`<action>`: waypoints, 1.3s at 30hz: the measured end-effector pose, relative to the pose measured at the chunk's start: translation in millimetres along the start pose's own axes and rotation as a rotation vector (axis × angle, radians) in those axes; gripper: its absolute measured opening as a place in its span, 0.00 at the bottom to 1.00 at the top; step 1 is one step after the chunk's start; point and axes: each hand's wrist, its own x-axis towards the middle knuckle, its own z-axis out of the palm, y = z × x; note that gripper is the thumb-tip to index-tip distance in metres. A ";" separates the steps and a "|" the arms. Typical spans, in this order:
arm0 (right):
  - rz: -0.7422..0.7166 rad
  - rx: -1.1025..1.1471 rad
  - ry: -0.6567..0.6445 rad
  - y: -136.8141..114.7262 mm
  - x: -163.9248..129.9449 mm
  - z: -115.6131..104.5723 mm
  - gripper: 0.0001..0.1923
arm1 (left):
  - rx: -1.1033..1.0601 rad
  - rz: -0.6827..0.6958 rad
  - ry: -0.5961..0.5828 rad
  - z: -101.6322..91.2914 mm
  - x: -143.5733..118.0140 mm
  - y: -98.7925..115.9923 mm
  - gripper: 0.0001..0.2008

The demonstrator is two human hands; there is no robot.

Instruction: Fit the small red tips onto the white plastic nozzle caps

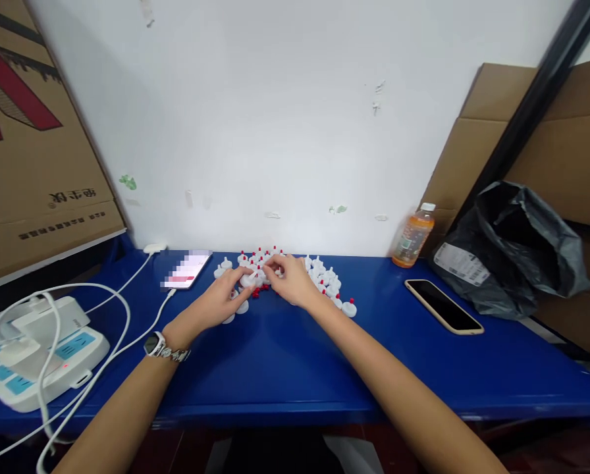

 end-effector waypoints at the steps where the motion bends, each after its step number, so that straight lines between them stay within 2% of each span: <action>1: -0.013 -0.140 -0.003 4.8 -7.8 -2.8 0.10 | 0.034 0.020 0.003 1.7 -0.2 4.2 0.18; 3: -0.056 -0.391 -0.056 13.5 -18.8 -4.7 0.08 | 0.097 0.068 -0.003 4.1 -0.3 10.3 0.18; 5: -0.092 -0.543 -0.120 19.5 -23.8 -2.9 0.07 | 0.143 0.096 -0.023 5.7 0.1 13.7 0.17; 8: -0.110 -0.657 -0.166 23.7 -23.9 1.6 0.08 | 0.189 0.093 -0.054 8.0 1.0 14.4 0.16; 11: -0.122 -0.649 -0.157 25.2 -22.4 2.9 0.06 | 0.201 0.096 -0.068 10.1 1.6 12.7 0.15; 14: -0.117 -0.448 -0.068 25.0 -21.4 2.0 0.06 | 0.193 0.100 -0.063 10.9 1.8 12.2 0.14; 18: 0.061 0.194 0.111 21.3 -19.3 7.9 0.09 | 0.185 0.114 -0.054 10.3 1.5 15.2 0.14; 20: 0.119 0.490 0.126 18.4 -18.6 14.0 0.13 | 0.194 0.130 -0.061 10.4 1.2 17.5 0.14; 23: 0.122 0.717 0.098 13.5 -18.8 19.7 0.18 | 0.217 0.164 -0.070 10.7 0.6 20.6 0.13; 30: 0.222 0.756 0.162 3.5 -18.0 15.2 0.23 | 0.244 0.194 -0.044 9.2 -0.8 26.2 0.12; 39: 0.118 0.679 0.086 -5.6 -11.0 16.8 0.24 | 0.240 0.202 -0.035 8.3 -3.5 25.4 0.13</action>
